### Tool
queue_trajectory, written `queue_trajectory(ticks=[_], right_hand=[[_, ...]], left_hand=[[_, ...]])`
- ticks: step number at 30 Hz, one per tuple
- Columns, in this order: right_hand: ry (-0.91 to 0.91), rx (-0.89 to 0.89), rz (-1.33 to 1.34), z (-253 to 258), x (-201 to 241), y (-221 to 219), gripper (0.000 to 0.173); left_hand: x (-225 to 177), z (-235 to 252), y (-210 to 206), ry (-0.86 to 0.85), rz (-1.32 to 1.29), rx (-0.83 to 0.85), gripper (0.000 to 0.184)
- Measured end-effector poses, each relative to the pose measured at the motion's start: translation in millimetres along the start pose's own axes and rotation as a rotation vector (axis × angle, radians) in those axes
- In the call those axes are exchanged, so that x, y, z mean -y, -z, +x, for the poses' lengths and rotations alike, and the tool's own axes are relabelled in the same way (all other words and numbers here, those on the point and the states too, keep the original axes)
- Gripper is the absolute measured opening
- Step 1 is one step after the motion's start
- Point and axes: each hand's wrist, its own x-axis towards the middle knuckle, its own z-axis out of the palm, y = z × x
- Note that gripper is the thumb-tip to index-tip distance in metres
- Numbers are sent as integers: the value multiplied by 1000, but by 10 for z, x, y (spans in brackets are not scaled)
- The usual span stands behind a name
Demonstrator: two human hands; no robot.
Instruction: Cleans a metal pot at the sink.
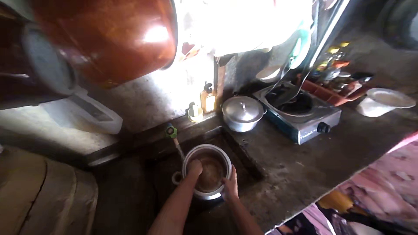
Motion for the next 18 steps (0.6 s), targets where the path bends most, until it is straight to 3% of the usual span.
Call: queue_trajectory(ticks=[5, 8, 12, 18], right_hand=[[1, -33, -471, 60, 175, 245, 96], [-60, 16, -730, 147, 358, 355, 91], [-80, 48, -841, 197, 447, 402, 91], [-87, 108, -972, 245, 532, 361, 90]], left_hand=[[-264, 67, -266, 9, 50, -51, 38], [-381, 26, -482, -119, 50, -40, 36], [-504, -267, -755, -276, 87, 75, 41], [-445, -161, -454, -147, 151, 33, 33]])
